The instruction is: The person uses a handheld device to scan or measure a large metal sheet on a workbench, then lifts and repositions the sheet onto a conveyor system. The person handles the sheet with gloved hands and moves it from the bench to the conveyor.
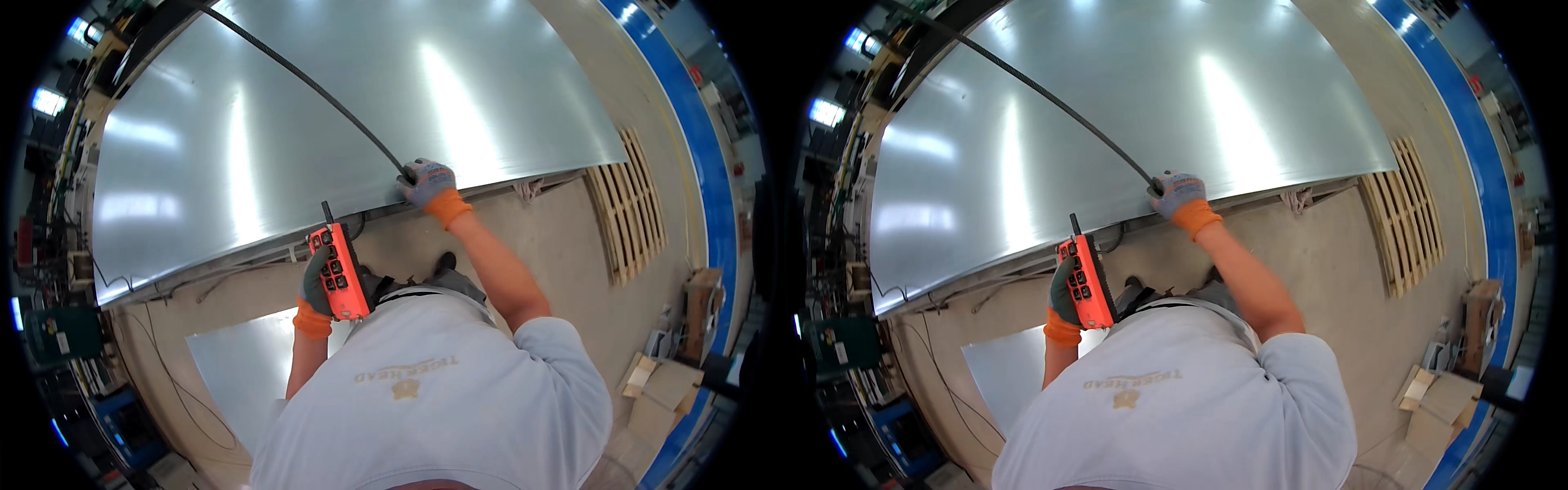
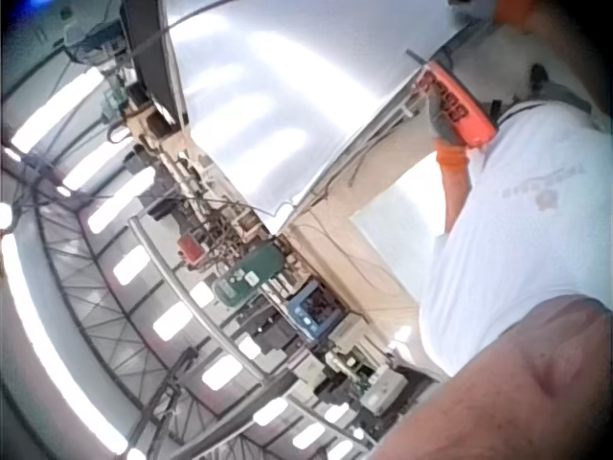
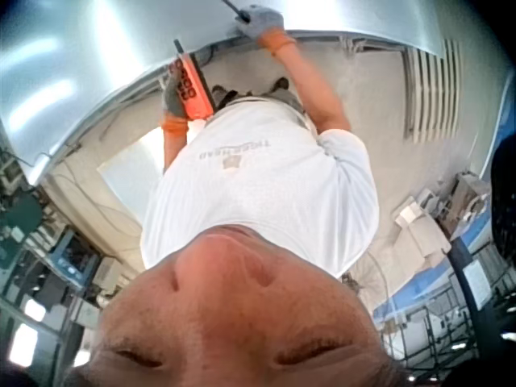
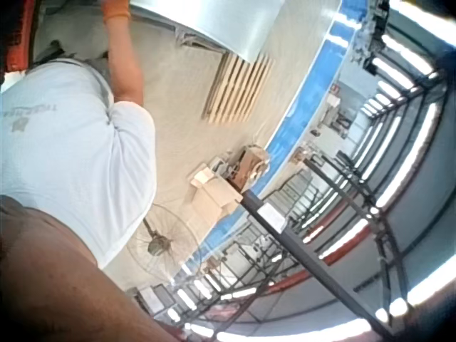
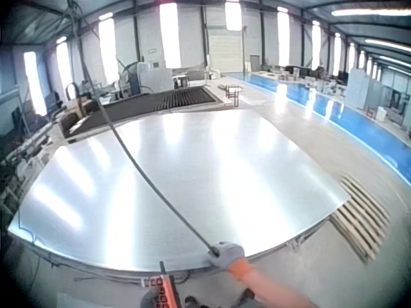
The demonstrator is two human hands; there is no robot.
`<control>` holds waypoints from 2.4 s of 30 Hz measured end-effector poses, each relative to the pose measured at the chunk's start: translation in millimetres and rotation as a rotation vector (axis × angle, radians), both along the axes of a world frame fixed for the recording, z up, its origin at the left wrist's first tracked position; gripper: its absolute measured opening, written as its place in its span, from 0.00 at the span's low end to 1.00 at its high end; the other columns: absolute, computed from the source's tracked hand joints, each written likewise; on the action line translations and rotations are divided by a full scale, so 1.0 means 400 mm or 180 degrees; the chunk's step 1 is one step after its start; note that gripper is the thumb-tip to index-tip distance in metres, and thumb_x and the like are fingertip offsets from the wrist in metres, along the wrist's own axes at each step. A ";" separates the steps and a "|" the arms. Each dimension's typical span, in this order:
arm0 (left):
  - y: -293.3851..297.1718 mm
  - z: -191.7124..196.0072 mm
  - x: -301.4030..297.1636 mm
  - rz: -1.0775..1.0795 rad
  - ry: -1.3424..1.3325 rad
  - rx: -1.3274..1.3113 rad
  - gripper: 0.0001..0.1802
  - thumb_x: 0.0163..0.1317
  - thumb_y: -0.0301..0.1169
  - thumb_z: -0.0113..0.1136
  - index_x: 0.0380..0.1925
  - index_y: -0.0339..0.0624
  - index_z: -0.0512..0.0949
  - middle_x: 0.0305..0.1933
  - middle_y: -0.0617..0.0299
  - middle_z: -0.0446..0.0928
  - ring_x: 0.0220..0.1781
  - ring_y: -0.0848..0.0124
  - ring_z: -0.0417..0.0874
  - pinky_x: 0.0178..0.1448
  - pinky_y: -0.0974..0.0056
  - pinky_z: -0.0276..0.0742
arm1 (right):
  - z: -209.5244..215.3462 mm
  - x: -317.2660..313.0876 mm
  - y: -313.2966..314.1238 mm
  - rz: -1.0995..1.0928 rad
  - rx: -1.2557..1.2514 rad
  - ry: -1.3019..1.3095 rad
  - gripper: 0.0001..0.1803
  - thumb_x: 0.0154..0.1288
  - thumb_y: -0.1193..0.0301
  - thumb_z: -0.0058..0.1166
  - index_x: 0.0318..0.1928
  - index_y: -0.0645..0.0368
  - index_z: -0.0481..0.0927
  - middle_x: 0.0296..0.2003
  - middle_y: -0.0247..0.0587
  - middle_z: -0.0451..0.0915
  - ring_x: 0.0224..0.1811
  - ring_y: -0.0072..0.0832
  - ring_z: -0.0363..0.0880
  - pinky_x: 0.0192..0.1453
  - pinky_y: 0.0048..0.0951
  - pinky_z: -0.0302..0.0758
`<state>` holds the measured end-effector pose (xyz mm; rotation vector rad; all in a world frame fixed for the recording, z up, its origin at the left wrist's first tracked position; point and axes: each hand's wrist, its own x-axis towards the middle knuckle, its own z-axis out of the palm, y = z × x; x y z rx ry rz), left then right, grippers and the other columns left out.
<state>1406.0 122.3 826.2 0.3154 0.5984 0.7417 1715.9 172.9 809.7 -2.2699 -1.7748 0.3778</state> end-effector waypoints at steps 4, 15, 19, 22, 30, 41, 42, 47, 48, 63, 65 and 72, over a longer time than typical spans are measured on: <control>-0.094 -0.025 0.079 0.0457 0.0221 -0.0212 0.15 0.72 0.38 0.57 0.54 0.44 0.80 0.46 0.59 0.87 0.41 0.67 0.90 0.45 0.61 0.90 | -0.008 0.004 0.019 0.0358 -0.0076 0.0141 0.24 0.67 0.45 0.55 0.50 0.47 0.86 0.51 0.40 0.83 0.55 0.41 0.83 0.57 0.44 0.79; -0.224 -0.049 0.119 0.0805 0.0183 -0.0277 0.17 0.71 0.40 0.60 0.53 0.44 0.81 0.43 0.59 0.87 0.39 0.67 0.89 0.44 0.61 0.90 | -0.024 -0.002 0.043 0.0739 0.0168 0.3386 0.18 0.67 0.71 0.61 0.57 0.59 0.83 0.38 0.38 0.85 0.39 0.26 0.83 0.48 0.29 0.81; -0.220 -0.064 0.115 0.0762 0.0080 -0.0380 0.17 0.72 0.41 0.59 0.52 0.43 0.81 0.41 0.59 0.87 0.39 0.66 0.89 0.43 0.60 0.89 | -0.015 0.011 0.049 0.0506 -0.0799 0.4671 0.15 0.70 0.72 0.59 0.55 0.60 0.83 0.31 0.35 0.83 0.32 0.22 0.81 0.41 0.26 0.81; -0.226 -0.067 0.126 0.0805 -0.0101 -0.0328 0.15 0.72 0.41 0.58 0.50 0.44 0.81 0.41 0.60 0.86 0.39 0.66 0.89 0.44 0.60 0.89 | 0.016 0.018 0.045 0.0780 -0.0745 0.4513 0.15 0.71 0.71 0.56 0.55 0.60 0.83 0.30 0.34 0.82 0.31 0.22 0.81 0.39 0.27 0.80; -0.243 -0.009 0.158 0.1039 0.0110 -0.0380 0.15 0.71 0.40 0.59 0.51 0.44 0.80 0.41 0.59 0.86 0.38 0.67 0.89 0.43 0.61 0.89 | 0.070 0.014 0.044 0.0735 -0.0774 0.4394 0.15 0.72 0.70 0.53 0.54 0.61 0.83 0.31 0.33 0.79 0.31 0.23 0.80 0.36 0.27 0.81; -0.286 0.077 0.234 0.1849 0.0850 -0.0326 0.15 0.68 0.42 0.64 0.47 0.44 0.82 0.35 0.62 0.86 0.30 0.70 0.88 0.35 0.62 0.89 | 0.095 -0.075 0.104 0.1159 -0.0670 0.4074 0.14 0.73 0.70 0.54 0.52 0.63 0.83 0.30 0.33 0.80 0.30 0.22 0.78 0.35 0.26 0.77; -0.288 0.086 0.231 0.1883 0.0870 -0.0384 0.15 0.68 0.42 0.64 0.47 0.44 0.82 0.35 0.62 0.86 0.30 0.70 0.88 0.36 0.62 0.89 | 0.102 -0.077 0.108 0.1263 -0.0747 0.4206 0.14 0.73 0.70 0.54 0.52 0.63 0.83 0.29 0.33 0.80 0.30 0.22 0.78 0.35 0.26 0.77; -0.307 0.100 0.263 0.2220 0.0688 -0.0759 0.15 0.69 0.43 0.63 0.46 0.44 0.82 0.36 0.61 0.87 0.32 0.68 0.89 0.38 0.61 0.89 | 0.129 0.009 0.103 0.1125 -0.0889 0.4251 0.13 0.72 0.70 0.53 0.51 0.64 0.83 0.28 0.35 0.81 0.30 0.21 0.79 0.37 0.24 0.77; -0.307 0.097 0.272 0.2232 0.0524 -0.0646 0.16 0.69 0.43 0.64 0.48 0.45 0.82 0.37 0.62 0.86 0.33 0.69 0.89 0.39 0.62 0.89 | 0.129 0.036 0.100 0.1146 -0.0906 0.4278 0.13 0.73 0.70 0.53 0.51 0.64 0.83 0.28 0.36 0.81 0.31 0.22 0.79 0.37 0.25 0.77; -0.315 0.079 0.374 0.1853 -0.0033 -0.0276 0.28 0.75 0.50 0.54 0.67 0.47 0.75 0.48 0.57 0.85 0.42 0.67 0.88 0.45 0.61 0.89 | 0.092 0.242 0.049 0.0469 -0.0925 0.3931 0.12 0.70 0.71 0.61 0.51 0.63 0.85 0.36 0.38 0.85 0.37 0.25 0.85 0.43 0.27 0.82; -0.311 0.059 0.379 0.1857 0.0090 -0.0281 0.27 0.76 0.49 0.53 0.68 0.48 0.74 0.48 0.59 0.86 0.43 0.68 0.88 0.48 0.61 0.88 | 0.086 0.225 0.035 0.0696 -0.0892 0.4062 0.13 0.69 0.73 0.62 0.51 0.64 0.85 0.36 0.38 0.86 0.38 0.25 0.85 0.43 0.27 0.81; -0.077 -0.021 0.406 0.1532 -0.0369 0.0212 0.24 0.75 0.47 0.57 0.64 0.48 0.76 0.53 0.63 0.84 0.45 0.68 0.87 0.50 0.59 0.88 | 0.066 0.185 0.036 0.0452 -0.0649 0.4017 0.12 0.64 0.76 0.61 0.48 0.66 0.86 0.37 0.41 0.87 0.38 0.26 0.84 0.44 0.28 0.81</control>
